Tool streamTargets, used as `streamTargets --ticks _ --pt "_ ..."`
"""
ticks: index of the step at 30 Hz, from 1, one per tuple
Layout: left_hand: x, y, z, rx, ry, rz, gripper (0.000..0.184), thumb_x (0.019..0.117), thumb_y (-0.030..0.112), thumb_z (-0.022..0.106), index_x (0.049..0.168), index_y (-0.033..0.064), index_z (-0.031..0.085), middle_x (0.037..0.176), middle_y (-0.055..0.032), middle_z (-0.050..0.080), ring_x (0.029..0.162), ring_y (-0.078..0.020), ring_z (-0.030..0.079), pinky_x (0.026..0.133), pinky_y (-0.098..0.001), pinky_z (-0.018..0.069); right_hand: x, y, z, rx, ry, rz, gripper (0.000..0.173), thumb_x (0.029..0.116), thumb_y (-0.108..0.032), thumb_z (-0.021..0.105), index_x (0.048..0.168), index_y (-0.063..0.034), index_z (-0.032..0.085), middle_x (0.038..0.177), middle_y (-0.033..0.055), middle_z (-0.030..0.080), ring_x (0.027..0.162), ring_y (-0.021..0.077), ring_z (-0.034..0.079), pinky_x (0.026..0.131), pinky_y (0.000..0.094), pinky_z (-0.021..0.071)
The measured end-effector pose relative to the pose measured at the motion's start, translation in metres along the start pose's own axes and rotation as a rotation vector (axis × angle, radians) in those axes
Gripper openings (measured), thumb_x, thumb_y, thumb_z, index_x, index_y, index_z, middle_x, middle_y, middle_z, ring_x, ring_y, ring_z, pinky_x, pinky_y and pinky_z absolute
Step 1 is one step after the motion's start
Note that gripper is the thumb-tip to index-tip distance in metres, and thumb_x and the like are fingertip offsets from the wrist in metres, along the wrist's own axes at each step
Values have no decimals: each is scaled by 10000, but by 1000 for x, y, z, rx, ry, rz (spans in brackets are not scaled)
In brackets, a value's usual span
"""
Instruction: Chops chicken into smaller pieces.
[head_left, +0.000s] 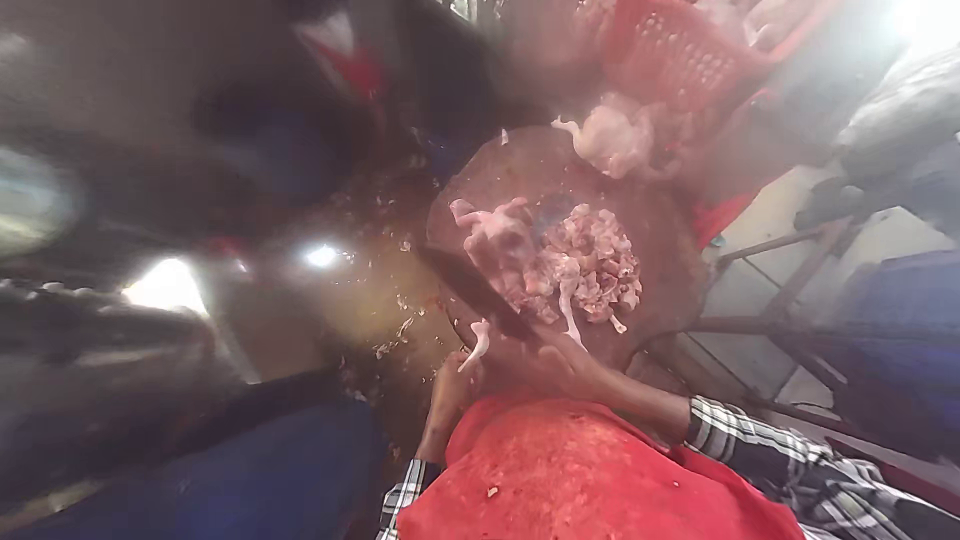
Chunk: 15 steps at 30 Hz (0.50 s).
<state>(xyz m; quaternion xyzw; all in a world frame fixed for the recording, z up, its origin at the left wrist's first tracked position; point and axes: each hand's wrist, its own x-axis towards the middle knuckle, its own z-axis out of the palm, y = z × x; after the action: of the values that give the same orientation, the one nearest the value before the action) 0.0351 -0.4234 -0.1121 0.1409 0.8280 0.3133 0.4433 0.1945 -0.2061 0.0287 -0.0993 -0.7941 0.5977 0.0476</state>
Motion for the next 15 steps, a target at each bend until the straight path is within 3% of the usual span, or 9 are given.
streamTargets --ticks 1,2,4,6,8,10,12,15 --pt "-1 -1 3 -34 20 -4 358 981 388 669 1186 94 661 856 -63 722 714 -198 693 703 -447 604 -8 16 8 -41 -25 -20 812 996 -762 198 1151 -85 618 813 35 586 713 129 592 648 355 545" --pt "-2 0 5 -35 34 0 355 984 377 666 1189 87 652 850 -62 721 707 -193 695 691 -437 608 -18 38 12 -125 -97 37 782 1023 -718 213 1225 -91 635 924 71 658 838 171 655 769 415 581" --pt "-4 4 7 39 56 9 391 981 438 658 1183 104 663 894 -65 725 766 -212 703 742 -480 605 -28 76 12 -225 -317 347 669 1062 -637 239 1213 -121 637 1016 109 689 962 248 686 871 536 559" --pt "-13 10 3 100 107 42 400 961 455 682 1194 129 682 1011 -75 736 901 -225 718 851 -518 593 -30 99 8 -131 -390 612 675 1087 -584 217 1149 -74 655 965 137 667 864 267 663 796 532 544" --pt "-27 21 -5 36 210 183 335 940 362 720 1158 107 707 1154 -95 690 1057 -213 668 945 -460 563 -28 95 -3 -61 -318 754 702 1082 -601 190 1181 -64 631 934 136 642 749 257 630 685 487 543" --pt "-36 29 -13 -53 292 313 279 931 280 728 1123 78 716 1209 -118 653 1133 -217 631 977 -416 555 -24 90 -12 -115 -181 779 707 1071 -623 200 1185 -71 626 935 139 643 782 269 641 716 506 546" --pt "-28 36 -18 -169 291 285 277 944 236 723 1173 84 686 1135 -75 693 1014 -163 680 889 -385 592 -8 67 -24 -182 -81 705 684 1068 -627 233 1192 -74 615 942 145 643 835 282 655 779 527 549" --pt "2 22 -4 -382 234 136 295 990 225 655 1208 31 609 872 -104 685 679 -196 661 631 -390 589 9 16 -23 -89 22 356 689 1037 -685 236 1138 -111 604 780 14 538 656 140 554 616 359 522"
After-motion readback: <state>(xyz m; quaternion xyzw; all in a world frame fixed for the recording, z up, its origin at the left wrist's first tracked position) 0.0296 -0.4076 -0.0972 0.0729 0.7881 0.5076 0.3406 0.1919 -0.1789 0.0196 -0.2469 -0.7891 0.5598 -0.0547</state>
